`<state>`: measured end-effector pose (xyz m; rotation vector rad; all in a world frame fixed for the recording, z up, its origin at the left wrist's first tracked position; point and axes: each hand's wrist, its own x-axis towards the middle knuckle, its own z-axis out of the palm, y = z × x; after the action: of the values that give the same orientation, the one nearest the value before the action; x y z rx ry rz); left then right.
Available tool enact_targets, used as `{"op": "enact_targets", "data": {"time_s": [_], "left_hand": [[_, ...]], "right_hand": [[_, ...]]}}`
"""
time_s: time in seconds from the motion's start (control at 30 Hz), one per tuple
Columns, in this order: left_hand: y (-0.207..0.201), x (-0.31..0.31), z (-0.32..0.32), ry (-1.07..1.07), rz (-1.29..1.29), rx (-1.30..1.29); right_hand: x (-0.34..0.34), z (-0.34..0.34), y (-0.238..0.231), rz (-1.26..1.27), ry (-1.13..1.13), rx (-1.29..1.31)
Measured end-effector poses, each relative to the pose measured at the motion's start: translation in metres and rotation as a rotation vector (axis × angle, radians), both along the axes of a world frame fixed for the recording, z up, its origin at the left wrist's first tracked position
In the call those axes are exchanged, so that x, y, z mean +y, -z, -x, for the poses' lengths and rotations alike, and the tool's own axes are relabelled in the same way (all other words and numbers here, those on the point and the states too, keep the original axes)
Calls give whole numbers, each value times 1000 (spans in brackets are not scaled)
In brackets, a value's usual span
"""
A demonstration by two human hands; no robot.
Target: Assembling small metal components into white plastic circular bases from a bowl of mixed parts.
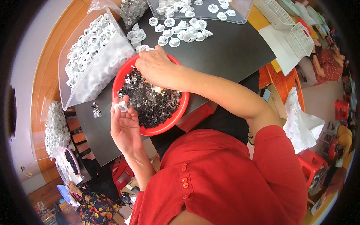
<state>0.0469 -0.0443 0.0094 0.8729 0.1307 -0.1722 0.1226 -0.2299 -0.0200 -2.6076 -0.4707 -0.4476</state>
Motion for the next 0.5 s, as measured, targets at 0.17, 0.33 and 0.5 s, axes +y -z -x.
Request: {"op": "enact_targets", "data": {"time_s": [0.17,0.33,0.5], "left_hand": [[-2,4,-4,8,16,-24],[-10,3,-22,0,-162,-81],[-27,-2,-57,102,-344,-171]], "right_hand": [[3,-8,0,79,-28,23],[-1,-11,-15,53,-116,108],[1,-6,-69,-316,-238,-292]]}}
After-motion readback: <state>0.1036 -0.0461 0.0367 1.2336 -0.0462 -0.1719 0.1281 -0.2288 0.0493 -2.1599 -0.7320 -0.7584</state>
